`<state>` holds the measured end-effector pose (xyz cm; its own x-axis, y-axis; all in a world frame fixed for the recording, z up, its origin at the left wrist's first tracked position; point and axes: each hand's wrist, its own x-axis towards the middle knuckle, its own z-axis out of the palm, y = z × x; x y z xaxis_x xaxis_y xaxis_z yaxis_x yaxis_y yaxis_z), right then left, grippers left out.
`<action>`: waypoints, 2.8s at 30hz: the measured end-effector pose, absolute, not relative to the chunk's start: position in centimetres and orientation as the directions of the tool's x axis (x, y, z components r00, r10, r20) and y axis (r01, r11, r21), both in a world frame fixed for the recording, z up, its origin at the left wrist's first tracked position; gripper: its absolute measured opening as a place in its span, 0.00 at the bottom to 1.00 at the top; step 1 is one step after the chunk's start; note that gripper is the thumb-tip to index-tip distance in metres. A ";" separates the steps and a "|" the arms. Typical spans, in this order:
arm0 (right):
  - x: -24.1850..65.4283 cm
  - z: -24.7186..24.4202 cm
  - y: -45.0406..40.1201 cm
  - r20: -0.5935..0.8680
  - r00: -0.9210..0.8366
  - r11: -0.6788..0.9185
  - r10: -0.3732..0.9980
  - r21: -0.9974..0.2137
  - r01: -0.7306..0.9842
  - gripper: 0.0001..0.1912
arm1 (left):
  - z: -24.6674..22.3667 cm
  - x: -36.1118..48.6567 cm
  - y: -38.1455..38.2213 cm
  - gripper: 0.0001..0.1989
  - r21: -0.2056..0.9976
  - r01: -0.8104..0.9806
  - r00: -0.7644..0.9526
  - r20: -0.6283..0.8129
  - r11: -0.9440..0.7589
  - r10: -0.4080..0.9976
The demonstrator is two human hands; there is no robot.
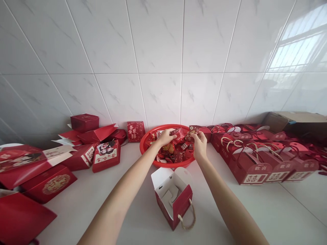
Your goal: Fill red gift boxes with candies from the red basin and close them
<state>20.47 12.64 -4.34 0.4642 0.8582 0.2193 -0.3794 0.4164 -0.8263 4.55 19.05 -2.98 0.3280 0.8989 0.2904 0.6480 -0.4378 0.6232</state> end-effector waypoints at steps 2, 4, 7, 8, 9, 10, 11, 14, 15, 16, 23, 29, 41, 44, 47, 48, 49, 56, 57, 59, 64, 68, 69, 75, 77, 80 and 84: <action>20.4 -4.2 12.6 0.219 0.460 0.415 0.860 -0.826 -0.382 0.12 | -3.0 4.4 19.1 0.17 0.665 0.600 0.312 0.316 -0.444 0.896; 20.4 -4.1 12.5 0.217 0.449 0.408 0.867 -0.826 -0.388 0.13 | -3.1 4.3 19.2 0.18 0.724 0.523 0.286 0.348 -0.449 0.893; 20.4 -4.1 12.3 0.218 0.439 0.403 0.872 -0.828 -0.389 0.12 | -3.2 4.2 19.3 0.18 0.794 0.431 0.231 0.361 -0.428 0.903; 20.4 -4.1 12.3 0.220 0.435 0.402 0.873 -0.829 -0.388 0.12 | -3.2 4.2 19.3 0.17 0.801 0.423 0.222 0.361 -0.423 0.906; 20.4 -4.1 12.3 0.222 0.431 0.402 0.875 -0.830 -0.387 0.12 | -3.2 4.2 19.3 0.16 0.802 0.419 0.218 0.366 -0.425 0.905; 20.4 -4.1 12.3 0.225 0.428 0.402 0.875 -0.830 -0.386 0.12 | -3.2 4.2 19.4 0.14 0.800 0.414 0.218 0.376 -0.434 0.901; 20.4 -4.1 12.4 0.226 0.427 0.403 0.875 -0.830 -0.385 0.12 | -3.2 4.1 19.4 0.12 0.797 0.406 0.219 0.389 -0.446 0.895; 20.4 -4.2 12.5 0.227 0.427 0.401 0.875 -0.833 -0.380 0.12 | -3.2 4.1 19.4 0.09 0.796 0.373 0.202 0.431 -0.476 0.879; 20.4 -4.3 12.5 0.224 0.425 0.398 0.877 -0.835 -0.380 0.12 | -3.2 4.1 19.3 0.09 0.800 0.356 0.191 0.444 -0.483 0.876; 20.4 -4.3 12.6 0.221 0.422 0.394 0.879 -0.836 -0.382 0.13 | -3.1 4.1 19.3 0.09 0.805 0.337 0.177 0.455 -0.488 0.873; 20.5 -4.5 12.7 0.220 0.427 0.390 0.877 -0.845 -0.366 0.12 | -2.6 4.1 18.8 0.19 0.785 0.458 0.142 0.398 -0.417 0.906; 20.5 -4.4 12.7 0.222 0.423 0.395 0.878 -0.835 -0.382 0.13 | -2.6 4.0 18.4 0.15 0.710 0.626 0.114 0.327 -0.323 0.938; 20.5 -4.3 12.5 0.221 0.423 0.386 0.879 -0.851 -0.356 0.12 | -1.9 3.9 17.7 0.22 0.514 0.855 -0.031 0.178 -0.066 0.983; 20.4 -4.2 12.5 0.222 0.421 0.386 0.880 -0.851 -0.357 0.13 | -2.2 3.8 17.8 0.18 0.475 0.878 -0.009 0.143 -0.061 0.990; 20.4 -4.2 12.4 0.215 0.425 0.377 0.879 -0.860 -0.345 0.12 | -2.5 3.9 17.9 0.13 0.466 0.879 0.053 0.117 -0.102 0.992; 20.4 -4.1 12.4 0.214 0.424 0.374 0.880 -0.862 -0.343 0.12 | -2.6 3.9 17.9 0.10 0.473 0.873 0.074 0.120 -0.123 0.990; 20.4 -4.1 12.4 0.215 0.421 0.373 0.881 -0.862 -0.342 0.12 | -2.7 3.9 18.0 0.06 0.482 0.864 0.094 0.132 -0.147 0.987; 20.5 -4.2 12.5 0.223 0.426 0.383 0.877 -0.859 -0.340 0.13 | -2.6 3.8 18.6 0.19 0.497 0.824 0.094 0.350 -0.270 0.932; 20.5 -4.3 12.5 0.222 0.423 0.382 0.878 -0.859 -0.342 0.13 | -2.5 3.9 18.5 0.17 0.488 0.819 0.105 0.388 -0.301 0.916; 20.5 -4.4 12.6 0.227 0.418 0.384 0.879 -0.858 -0.340 0.13 | -2.4 4.3 18.1 0.13 0.475 0.772 0.220 0.425 -0.423 0.878; 20.5 -4.4 12.7 0.238 0.401 0.393 0.885 -0.844 -0.365 0.13 | -3.0 6.5 16.7 0.06 0.428 0.727 0.605 -0.030 -0.537 0.796; 20.6 -4.3 12.6 0.246 0.397 0.394 0.884 -0.850 -0.349 0.12 | -3.6 8.5 16.7 0.23 0.283 0.845 0.510 -0.173 -0.454 0.843; 20.6 -4.3 12.5 0.249 0.399 0.395 0.882 -0.854 -0.340 0.12 | -3.7 8.9 16.8 0.24 0.260 0.862 0.489 -0.195 -0.436 0.850; 20.6 -4.3 12.6 0.227 0.392 0.372 0.891 -0.860 -0.348 0.13 | -3.8 9.3 17.1 0.18 0.296 0.863 0.487 -0.276 -0.408 0.829; 20.6 -4.4 12.6 0.214 0.395 0.366 0.893 -0.856 -0.366 0.13 | -3.7 8.9 17.0 0.15 0.338 0.850 0.502 -0.287 -0.404 0.816; 20.6 -4.4 12.6 0.210 0.392 0.364 0.896 -0.852 -0.376 0.14 | -3.6 8.2 17.0 0.15 0.427 0.816 0.524 -0.257 -0.391 0.812; 20.6 -4.2 12.5 0.199 0.392 0.355 0.898 -0.854 -0.380 0.13 | -3.1 7.3 17.5 0.13 0.575 0.736 0.521 -0.144 -0.357 0.841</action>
